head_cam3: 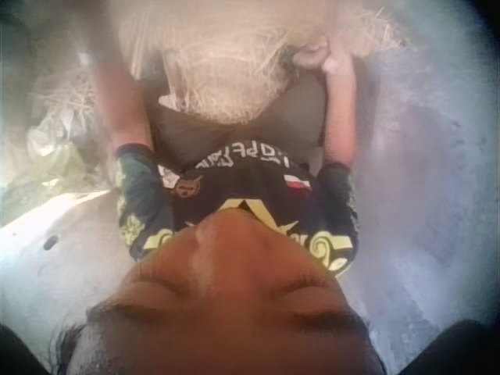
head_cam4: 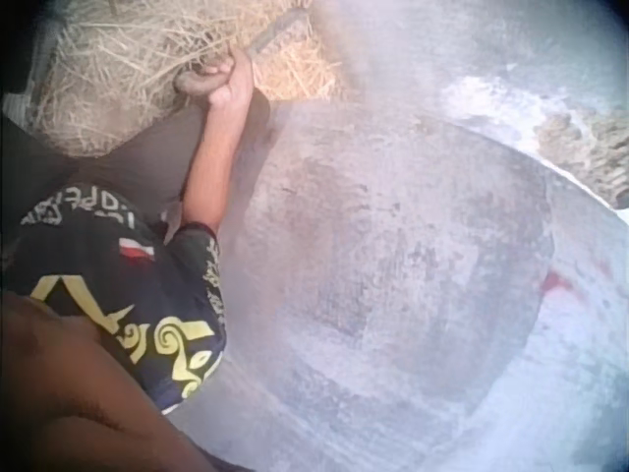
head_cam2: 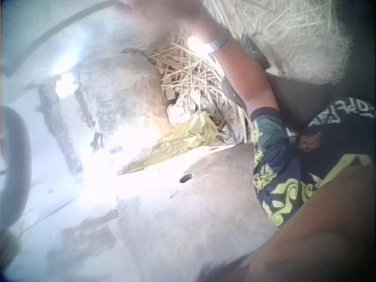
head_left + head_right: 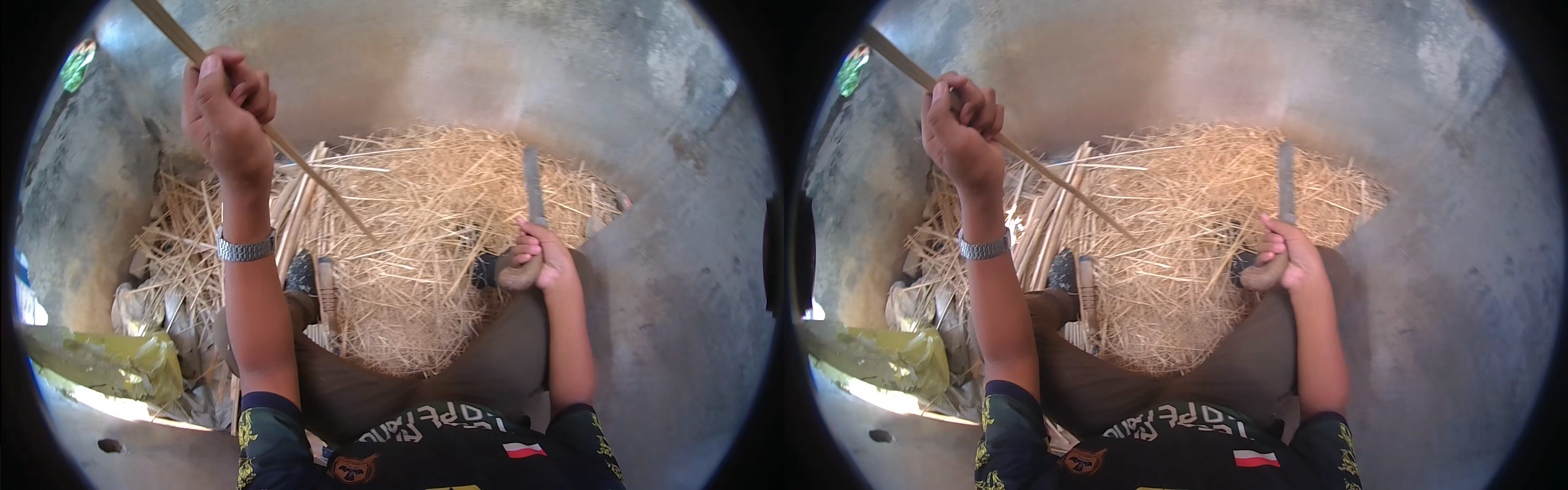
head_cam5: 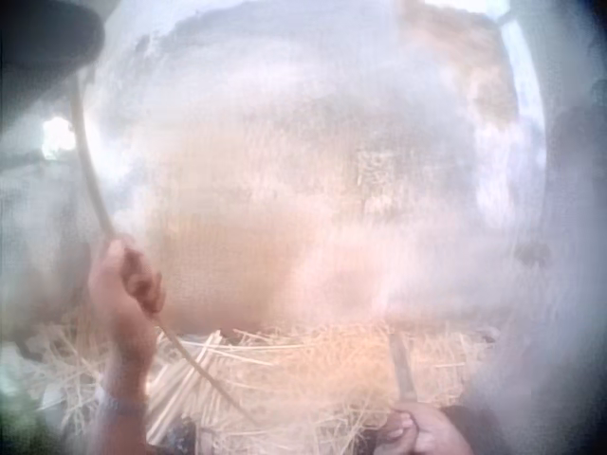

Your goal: The person sits cross-legged on the floor and uses a knife to split long bamboo sticks into thin strips. They hold the bamboo in one hand and use the knife in the other to shave and split the material, creating a pile of thin strips.

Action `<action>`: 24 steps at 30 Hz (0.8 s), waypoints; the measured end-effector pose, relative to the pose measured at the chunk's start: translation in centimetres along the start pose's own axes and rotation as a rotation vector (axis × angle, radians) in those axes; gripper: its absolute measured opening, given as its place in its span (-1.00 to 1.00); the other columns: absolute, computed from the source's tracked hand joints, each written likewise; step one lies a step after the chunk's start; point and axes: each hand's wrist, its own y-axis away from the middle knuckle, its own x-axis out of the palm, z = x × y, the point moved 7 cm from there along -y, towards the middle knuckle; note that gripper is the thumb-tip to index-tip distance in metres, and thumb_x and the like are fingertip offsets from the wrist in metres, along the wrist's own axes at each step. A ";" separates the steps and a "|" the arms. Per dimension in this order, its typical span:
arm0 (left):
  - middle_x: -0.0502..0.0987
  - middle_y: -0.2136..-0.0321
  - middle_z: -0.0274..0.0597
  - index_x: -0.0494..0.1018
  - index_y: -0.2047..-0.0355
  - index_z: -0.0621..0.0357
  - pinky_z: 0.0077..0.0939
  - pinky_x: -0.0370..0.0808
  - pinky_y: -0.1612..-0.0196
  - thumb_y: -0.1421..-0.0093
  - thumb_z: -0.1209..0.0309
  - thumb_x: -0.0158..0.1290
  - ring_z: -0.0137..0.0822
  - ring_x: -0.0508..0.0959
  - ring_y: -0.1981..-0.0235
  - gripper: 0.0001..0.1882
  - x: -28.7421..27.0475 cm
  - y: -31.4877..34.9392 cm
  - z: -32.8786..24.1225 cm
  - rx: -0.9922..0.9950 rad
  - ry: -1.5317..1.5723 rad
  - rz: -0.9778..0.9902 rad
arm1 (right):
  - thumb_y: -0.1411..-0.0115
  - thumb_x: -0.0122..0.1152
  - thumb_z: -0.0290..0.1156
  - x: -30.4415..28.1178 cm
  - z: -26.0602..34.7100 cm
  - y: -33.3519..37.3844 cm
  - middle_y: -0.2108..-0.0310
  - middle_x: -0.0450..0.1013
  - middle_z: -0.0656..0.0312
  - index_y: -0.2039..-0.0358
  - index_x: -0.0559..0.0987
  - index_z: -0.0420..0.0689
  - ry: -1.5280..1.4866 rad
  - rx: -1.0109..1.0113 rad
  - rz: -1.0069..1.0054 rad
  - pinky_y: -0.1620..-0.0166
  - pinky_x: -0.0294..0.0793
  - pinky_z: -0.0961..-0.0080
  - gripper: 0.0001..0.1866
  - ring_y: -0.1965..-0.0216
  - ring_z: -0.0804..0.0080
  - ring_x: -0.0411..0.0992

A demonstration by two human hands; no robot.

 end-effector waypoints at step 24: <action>0.02 0.70 -0.43 0.16 0.38 0.05 -0.55 -0.11 0.64 -0.42 -0.14 -0.21 -0.56 -0.05 0.72 -0.49 2.2 4.1 0.1 0.059 -0.182 -0.003 | -0.25 0.30 -0.25 7.6 -23.8 1.5 0.75 0.24 0.44 0.63 0.41 -0.13 0.802 -0.269 0.043 0.60 0.12 0.53 -0.61 0.68 0.70 0.12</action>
